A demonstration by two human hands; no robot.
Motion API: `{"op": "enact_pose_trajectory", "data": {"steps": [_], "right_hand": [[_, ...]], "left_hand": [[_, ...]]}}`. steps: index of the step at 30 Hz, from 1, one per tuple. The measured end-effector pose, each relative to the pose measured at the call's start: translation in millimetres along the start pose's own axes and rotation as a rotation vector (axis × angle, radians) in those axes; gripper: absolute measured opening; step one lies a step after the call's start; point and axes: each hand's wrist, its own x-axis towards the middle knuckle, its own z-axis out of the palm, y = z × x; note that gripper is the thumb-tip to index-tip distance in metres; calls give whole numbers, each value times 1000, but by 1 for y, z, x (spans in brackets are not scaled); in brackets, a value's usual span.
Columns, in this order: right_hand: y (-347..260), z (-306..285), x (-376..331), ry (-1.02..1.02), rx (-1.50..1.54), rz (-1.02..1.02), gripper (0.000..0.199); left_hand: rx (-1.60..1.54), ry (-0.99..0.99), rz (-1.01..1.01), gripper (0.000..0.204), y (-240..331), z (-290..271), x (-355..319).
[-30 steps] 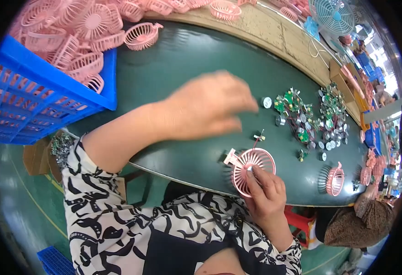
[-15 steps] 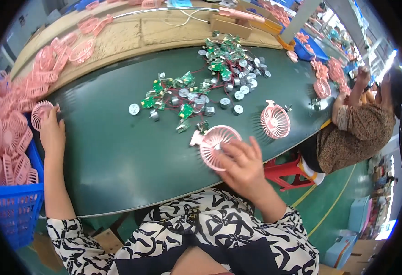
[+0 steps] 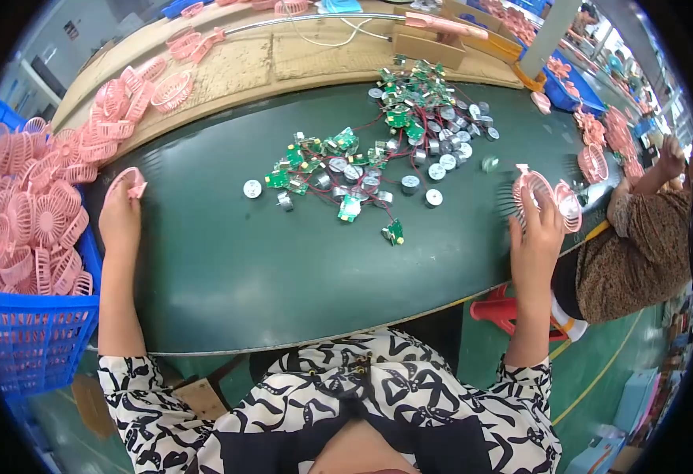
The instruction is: The person assembles mini fans by fitting motors with circuit boards into plastic fan covers by hand, using a long pole to pull more fan covers closer on the table.
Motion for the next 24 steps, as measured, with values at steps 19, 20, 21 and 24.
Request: {"op": "enact_pose_trajectory", "data": {"steps": [19, 20, 21, 24], "right_hand": [[-175, 38, 91, -87, 504, -527, 5], [-179, 41, 103, -74, 492, -535, 5], [-183, 45, 118, -60, 482, -543, 5], [-206, 40, 162, 75, 867, -358, 13]], "left_hand": [[-706, -115, 1050, 25, 164, -60, -95], [-737, -127, 1061, 24, 163, -58, -95], [-752, -113, 1061, 24, 163, -58, -95], [-784, -158, 1037, 19, 155, -52, -97]]}}
